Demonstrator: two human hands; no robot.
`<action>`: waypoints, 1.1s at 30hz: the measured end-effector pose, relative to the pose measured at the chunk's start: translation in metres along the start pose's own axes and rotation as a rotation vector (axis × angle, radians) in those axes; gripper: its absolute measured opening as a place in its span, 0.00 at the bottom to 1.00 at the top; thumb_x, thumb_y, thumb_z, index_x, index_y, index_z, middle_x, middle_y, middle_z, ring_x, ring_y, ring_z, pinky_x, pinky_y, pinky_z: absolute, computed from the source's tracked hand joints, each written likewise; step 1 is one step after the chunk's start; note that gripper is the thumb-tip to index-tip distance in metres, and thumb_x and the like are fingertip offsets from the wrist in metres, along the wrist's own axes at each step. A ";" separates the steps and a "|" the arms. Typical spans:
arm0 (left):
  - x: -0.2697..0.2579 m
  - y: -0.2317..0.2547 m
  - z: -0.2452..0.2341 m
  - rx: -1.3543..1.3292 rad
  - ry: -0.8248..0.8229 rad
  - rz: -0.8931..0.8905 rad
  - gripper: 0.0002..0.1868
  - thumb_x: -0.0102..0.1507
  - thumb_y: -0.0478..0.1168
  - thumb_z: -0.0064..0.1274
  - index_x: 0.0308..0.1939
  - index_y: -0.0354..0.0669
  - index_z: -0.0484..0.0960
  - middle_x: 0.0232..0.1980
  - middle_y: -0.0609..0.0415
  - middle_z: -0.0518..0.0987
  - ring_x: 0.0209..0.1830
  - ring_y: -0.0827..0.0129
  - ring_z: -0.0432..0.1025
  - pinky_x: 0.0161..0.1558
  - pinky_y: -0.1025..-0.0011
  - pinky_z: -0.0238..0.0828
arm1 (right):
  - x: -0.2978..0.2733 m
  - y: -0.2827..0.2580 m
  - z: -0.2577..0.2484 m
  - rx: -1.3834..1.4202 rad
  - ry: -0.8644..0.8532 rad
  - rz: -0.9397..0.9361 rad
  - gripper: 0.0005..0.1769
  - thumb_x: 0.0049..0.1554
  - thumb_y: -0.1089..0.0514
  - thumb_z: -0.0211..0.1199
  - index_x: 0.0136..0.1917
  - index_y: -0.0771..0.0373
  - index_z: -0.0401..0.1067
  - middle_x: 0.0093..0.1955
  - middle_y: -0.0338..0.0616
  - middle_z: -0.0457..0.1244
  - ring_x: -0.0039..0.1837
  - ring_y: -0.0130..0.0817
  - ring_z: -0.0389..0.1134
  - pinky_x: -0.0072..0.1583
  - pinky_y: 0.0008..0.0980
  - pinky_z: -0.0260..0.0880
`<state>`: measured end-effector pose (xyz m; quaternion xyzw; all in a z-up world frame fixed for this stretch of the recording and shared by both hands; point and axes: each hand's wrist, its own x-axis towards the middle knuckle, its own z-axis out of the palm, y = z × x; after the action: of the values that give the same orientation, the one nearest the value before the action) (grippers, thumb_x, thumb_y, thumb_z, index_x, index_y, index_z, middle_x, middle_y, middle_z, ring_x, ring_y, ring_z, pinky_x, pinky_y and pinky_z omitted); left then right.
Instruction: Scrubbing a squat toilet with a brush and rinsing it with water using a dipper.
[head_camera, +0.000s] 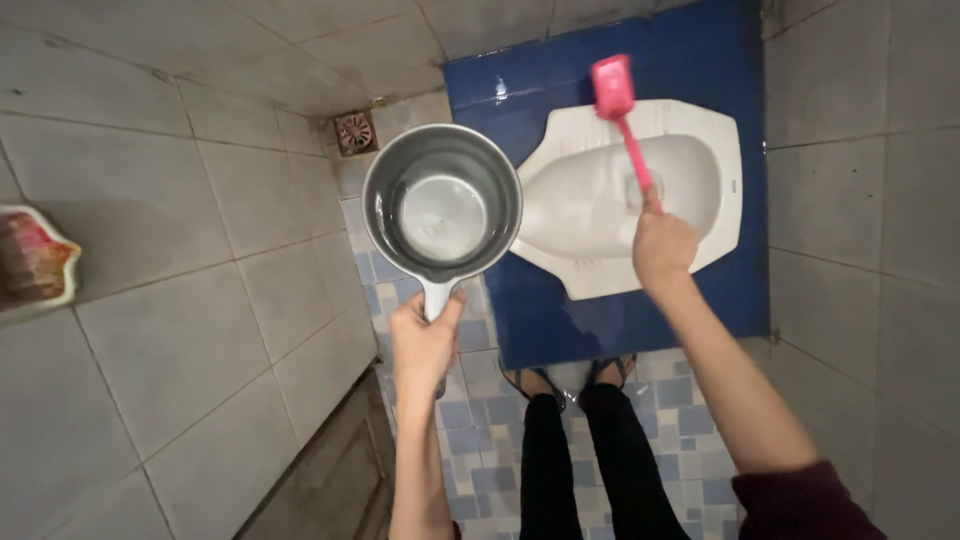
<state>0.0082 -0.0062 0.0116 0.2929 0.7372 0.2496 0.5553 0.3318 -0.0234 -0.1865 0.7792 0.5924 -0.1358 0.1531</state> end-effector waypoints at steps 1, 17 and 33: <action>-0.003 0.007 0.001 0.013 0.008 -0.027 0.13 0.62 0.40 0.60 0.32 0.31 0.81 0.16 0.59 0.70 0.10 0.78 0.60 0.13 0.73 0.51 | 0.011 0.006 0.005 -0.003 0.045 0.007 0.28 0.67 0.61 0.48 0.80 0.62 0.57 0.37 0.55 0.70 0.40 0.52 0.75 0.43 0.48 0.75; 0.003 -0.018 0.013 0.074 -0.010 0.069 0.10 0.62 0.40 0.59 0.32 0.34 0.83 0.19 0.64 0.71 0.16 0.83 0.60 0.18 0.76 0.54 | -0.019 0.087 0.003 -0.093 -0.052 0.094 0.36 0.64 0.58 0.48 0.84 0.56 0.52 0.36 0.57 0.70 0.38 0.54 0.74 0.39 0.51 0.74; -0.011 -0.011 0.052 0.111 0.015 0.140 0.11 0.61 0.41 0.61 0.35 0.33 0.85 0.22 0.64 0.74 0.21 0.84 0.61 0.22 0.75 0.58 | 0.009 0.107 0.023 -0.072 0.069 0.062 0.30 0.65 0.60 0.49 0.80 0.65 0.58 0.35 0.56 0.70 0.37 0.51 0.74 0.39 0.48 0.74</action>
<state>0.0585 -0.0195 -0.0026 0.3722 0.7317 0.2490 0.5140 0.4367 -0.0518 -0.2025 0.7953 0.5775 -0.0826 0.1648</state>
